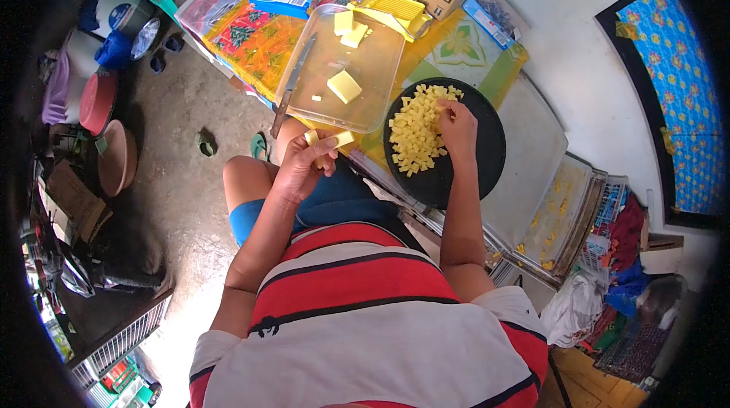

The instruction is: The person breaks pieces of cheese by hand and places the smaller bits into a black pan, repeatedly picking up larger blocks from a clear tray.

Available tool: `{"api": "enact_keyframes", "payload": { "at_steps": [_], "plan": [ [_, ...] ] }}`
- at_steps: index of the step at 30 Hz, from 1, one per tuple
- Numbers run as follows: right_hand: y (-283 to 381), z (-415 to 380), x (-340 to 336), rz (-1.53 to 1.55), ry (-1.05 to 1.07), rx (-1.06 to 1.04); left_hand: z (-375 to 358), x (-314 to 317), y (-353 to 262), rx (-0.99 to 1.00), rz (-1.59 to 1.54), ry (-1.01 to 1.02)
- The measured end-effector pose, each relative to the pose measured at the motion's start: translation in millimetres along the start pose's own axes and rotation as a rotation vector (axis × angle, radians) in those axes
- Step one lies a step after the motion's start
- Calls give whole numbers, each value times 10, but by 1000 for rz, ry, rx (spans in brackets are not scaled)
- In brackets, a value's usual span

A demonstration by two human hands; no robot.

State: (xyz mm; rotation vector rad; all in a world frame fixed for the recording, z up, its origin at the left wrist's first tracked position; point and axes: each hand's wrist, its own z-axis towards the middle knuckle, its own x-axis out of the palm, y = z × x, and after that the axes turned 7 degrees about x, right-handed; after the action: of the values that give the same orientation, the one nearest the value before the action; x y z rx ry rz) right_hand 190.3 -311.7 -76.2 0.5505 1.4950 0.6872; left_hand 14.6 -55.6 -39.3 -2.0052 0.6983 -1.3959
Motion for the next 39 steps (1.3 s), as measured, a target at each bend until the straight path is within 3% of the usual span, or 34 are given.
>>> {"api": "enact_keyframes", "payload": {
  "at_steps": [5, 8, 11, 13, 19, 34, 39],
  "plan": [
    [37, -40, 2, 8, -50, -78, 4, 3, -11, -2, -14, -5],
    [285, -173, 15, 205, 13, -51, 1, 10, -4, -2, -4, -7],
    [633, -401, 58, 668, 418, -16, 0, 30, -3, -7, -2, 6],
    [774, -545, 93, 817, 665, 72, 13, 36, 17, -9, 25, 15],
    [985, -712, 213, 960, 818, 73, 9, 31, 30, 15, 65, 60],
    [921, -735, 209, 1064, 868, 180, -28, 47, 15, -4, 61, 69],
    [792, -513, 99, 829, 493, 121, -32, 52, -8, 0, 50, 49]
  ]
}}
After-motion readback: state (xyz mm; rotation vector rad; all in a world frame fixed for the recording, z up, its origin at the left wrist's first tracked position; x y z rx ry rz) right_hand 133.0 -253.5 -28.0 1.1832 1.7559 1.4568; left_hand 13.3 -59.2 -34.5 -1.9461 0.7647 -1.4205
